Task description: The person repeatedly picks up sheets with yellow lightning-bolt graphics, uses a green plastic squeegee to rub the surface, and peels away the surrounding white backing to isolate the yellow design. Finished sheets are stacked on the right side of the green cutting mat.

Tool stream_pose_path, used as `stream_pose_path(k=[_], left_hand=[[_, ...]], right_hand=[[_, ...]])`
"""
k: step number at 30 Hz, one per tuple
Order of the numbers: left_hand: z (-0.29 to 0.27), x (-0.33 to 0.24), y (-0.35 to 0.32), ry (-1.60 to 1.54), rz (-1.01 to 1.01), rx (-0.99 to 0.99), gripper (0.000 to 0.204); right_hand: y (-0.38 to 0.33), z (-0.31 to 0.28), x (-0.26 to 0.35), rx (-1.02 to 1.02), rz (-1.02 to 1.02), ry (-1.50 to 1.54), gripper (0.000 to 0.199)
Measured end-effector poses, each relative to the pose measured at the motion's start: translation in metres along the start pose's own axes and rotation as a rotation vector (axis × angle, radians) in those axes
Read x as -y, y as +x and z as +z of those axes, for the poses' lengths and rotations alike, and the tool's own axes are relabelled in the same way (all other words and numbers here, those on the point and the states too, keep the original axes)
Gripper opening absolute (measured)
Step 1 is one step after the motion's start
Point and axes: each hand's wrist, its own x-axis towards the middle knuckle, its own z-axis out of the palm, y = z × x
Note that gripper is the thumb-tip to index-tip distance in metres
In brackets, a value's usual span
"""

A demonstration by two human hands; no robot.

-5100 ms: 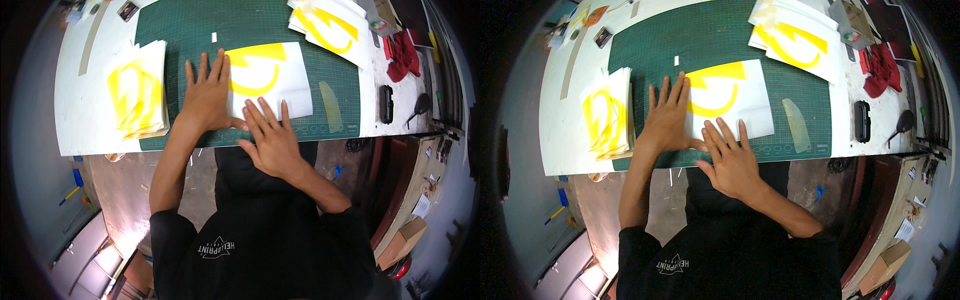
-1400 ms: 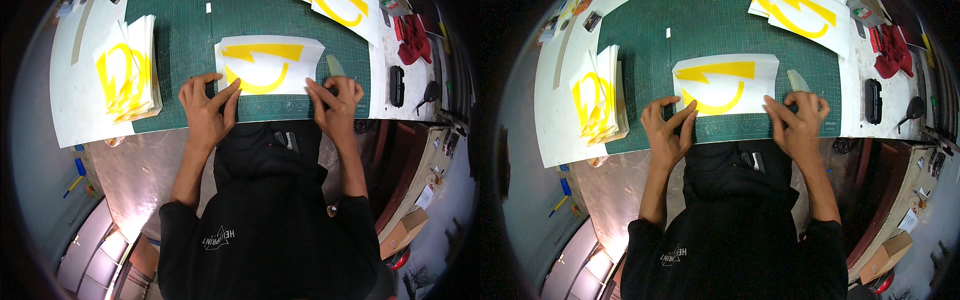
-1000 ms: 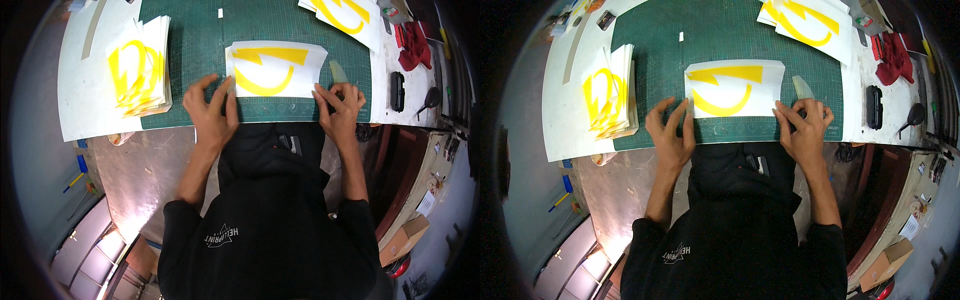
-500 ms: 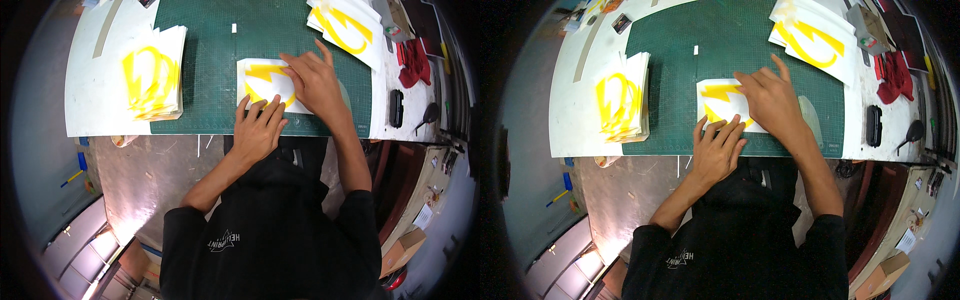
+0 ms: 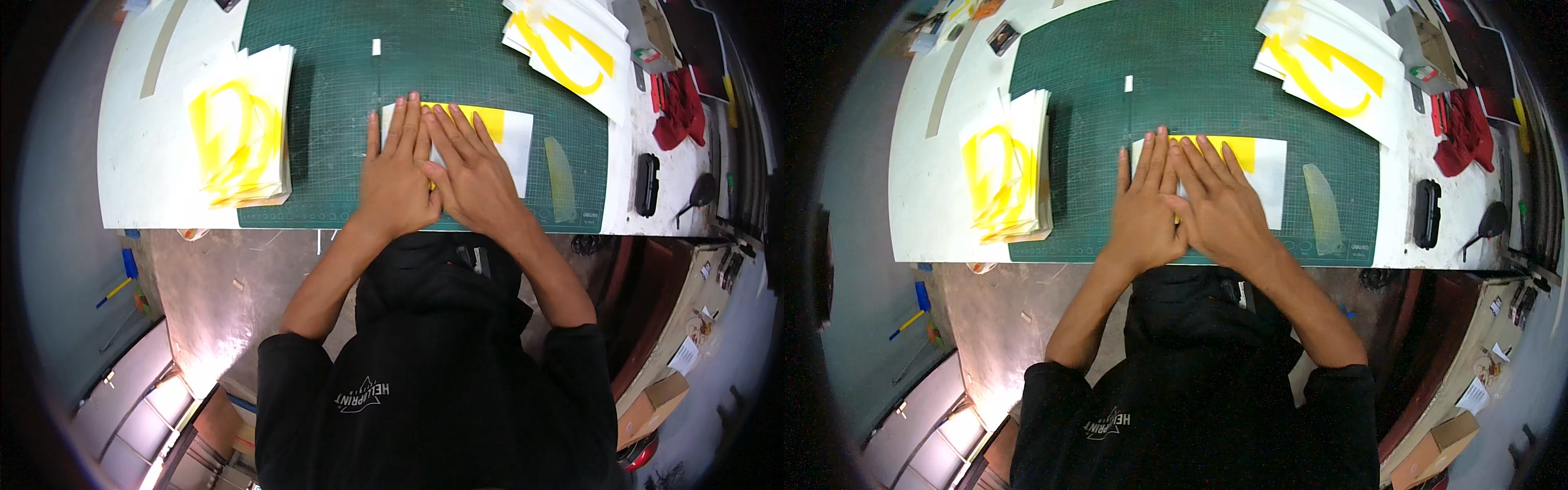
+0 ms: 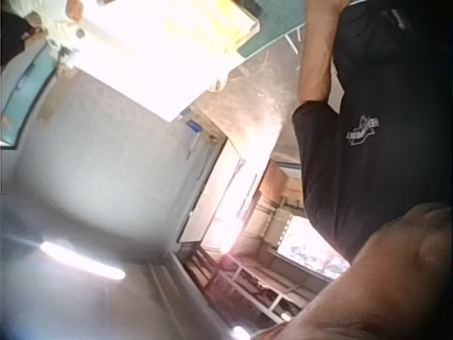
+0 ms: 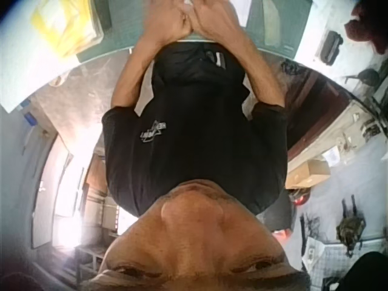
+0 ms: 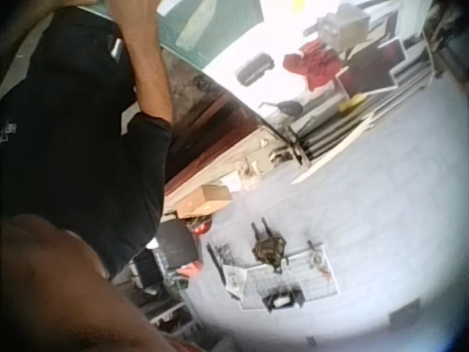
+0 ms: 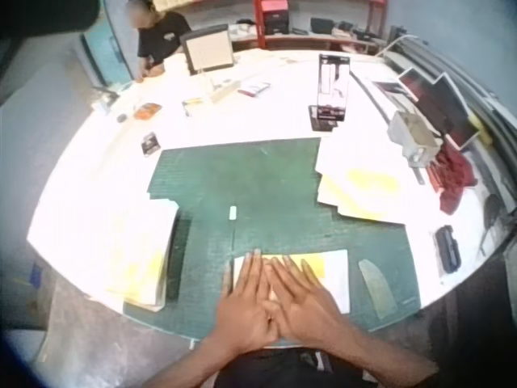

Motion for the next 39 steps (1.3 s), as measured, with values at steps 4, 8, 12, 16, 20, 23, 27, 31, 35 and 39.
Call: stream_pose_path(k=[4, 8, 12, 16, 20, 23, 27, 31, 35, 39], left_hand=[[-0.002, -0.001, -0.003, -0.028, -0.006, -0.015, 0.096], [-0.004, -0.007, -0.007, 0.043, -0.045, 0.011, 0.095], [0.001, -0.013, -0.017, 0.05, -0.061, -0.008, 0.095], [0.002, -0.009, -0.015, 0.03, -0.045, -0.024, 0.095], [0.0, -0.01, -0.015, 0.023, -0.05, -0.007, 0.095], [0.003, -0.011, -0.014, 0.013, -0.056, -0.023, 0.095], [0.002, -0.011, -0.016, 0.004, -0.056, -0.015, 0.095], [0.001, -0.011, -0.017, 0.01, -0.052, -0.003, 0.097], [-0.003, -0.01, -0.016, 0.0, -0.05, -0.007, 0.099], [-0.004, -0.011, -0.015, -0.011, -0.041, -0.038, 0.1]], right_hand=[[-0.038, -0.027, -0.042, -0.021, 0.15, -0.044, 0.06], [-0.057, -0.054, -0.03, -0.218, 0.257, -0.147, 0.048], [-0.109, -0.067, -0.042, -0.309, 0.667, -0.25, 0.038], [-0.118, -0.057, -0.048, -0.351, 0.986, 0.337, 0.042], [-0.097, -0.055, -0.03, -0.302, 0.835, 0.143, 0.04], [-0.1, -0.057, -0.011, -0.253, 0.67, -0.175, 0.035], [-0.112, -0.053, -0.011, -0.188, 0.699, -0.07, 0.033], [-0.125, -0.068, -0.023, -0.175, 0.781, -0.003, 0.027], [-0.121, -0.079, -0.025, -0.307, 0.903, 0.285, 0.024], [-0.053, -0.053, -0.012, -0.514, 0.563, 0.471, 0.026]])
